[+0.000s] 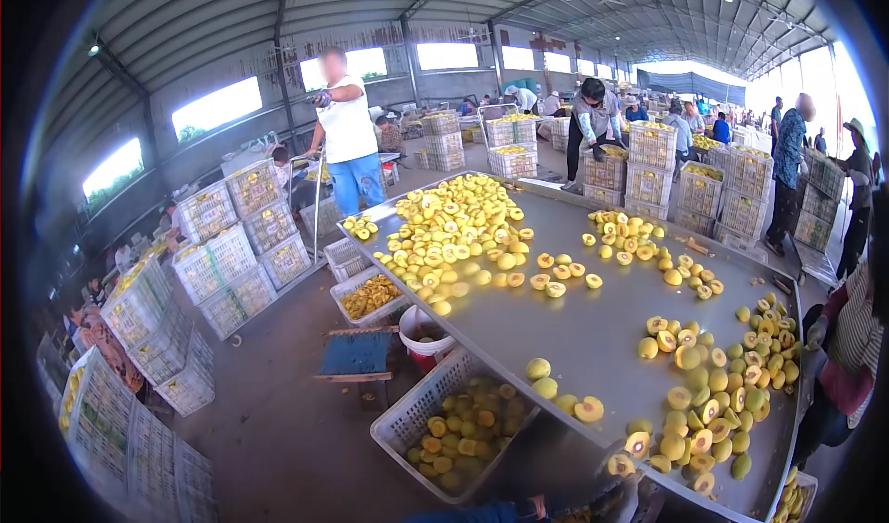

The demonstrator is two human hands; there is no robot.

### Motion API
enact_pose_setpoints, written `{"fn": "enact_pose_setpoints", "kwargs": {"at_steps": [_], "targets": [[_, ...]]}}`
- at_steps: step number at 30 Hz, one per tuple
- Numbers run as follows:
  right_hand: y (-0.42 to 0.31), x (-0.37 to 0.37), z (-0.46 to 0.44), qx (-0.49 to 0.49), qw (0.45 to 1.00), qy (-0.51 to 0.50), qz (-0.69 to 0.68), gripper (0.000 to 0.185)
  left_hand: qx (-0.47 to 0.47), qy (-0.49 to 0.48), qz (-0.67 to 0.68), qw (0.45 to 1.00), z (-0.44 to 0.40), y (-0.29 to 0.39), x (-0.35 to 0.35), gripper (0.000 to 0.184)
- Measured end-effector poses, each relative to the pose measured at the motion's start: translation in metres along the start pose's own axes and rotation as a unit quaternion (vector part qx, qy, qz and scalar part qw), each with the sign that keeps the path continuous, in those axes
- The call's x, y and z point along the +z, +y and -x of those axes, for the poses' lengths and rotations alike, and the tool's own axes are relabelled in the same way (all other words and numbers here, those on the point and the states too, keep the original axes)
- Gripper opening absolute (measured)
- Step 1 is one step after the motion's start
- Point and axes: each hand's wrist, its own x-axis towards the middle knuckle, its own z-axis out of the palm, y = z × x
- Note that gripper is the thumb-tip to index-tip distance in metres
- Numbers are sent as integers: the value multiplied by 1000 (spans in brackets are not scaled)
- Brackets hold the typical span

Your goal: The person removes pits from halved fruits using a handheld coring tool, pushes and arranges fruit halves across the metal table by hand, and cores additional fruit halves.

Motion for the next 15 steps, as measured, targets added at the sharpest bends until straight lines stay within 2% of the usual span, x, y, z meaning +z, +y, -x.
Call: {"fn": "enact_pose_setpoints", "kwargs": {"at_steps": [6, 8, 9, 11, 12, 13, 15], "targets": [[-5, 43, 21, -68, 992, 10, 103, 43, 26, 5, -81, 996, 10, 16, 6, 59], [5, 69, 14, -137, 989, -45, -15, 25, 39, 6, -114, 993, 12, 24, 6, 60], [2, 73, 17, -110, 992, -59, 0, 27, 41, 2, -137, 990, 15, 31, 6, 61], [11, 22, 1, -128, 989, -28, 75, 34, 54, -8, -200, 978, 12, 53, 3, 62], [9, 28, 6, -71, 990, -90, -81, 37, 89, -21, -297, 950, 2, 69, -8, 60], [7, 33, 12, 2, 964, -132, -231, 40, 123, -24, -392, 911, -7, 85, -19, 58], [-7, 39, 17, -53, 987, -42, -146, 46, 189, -12, -460, 867, -41, 75, -46, 62]]}}
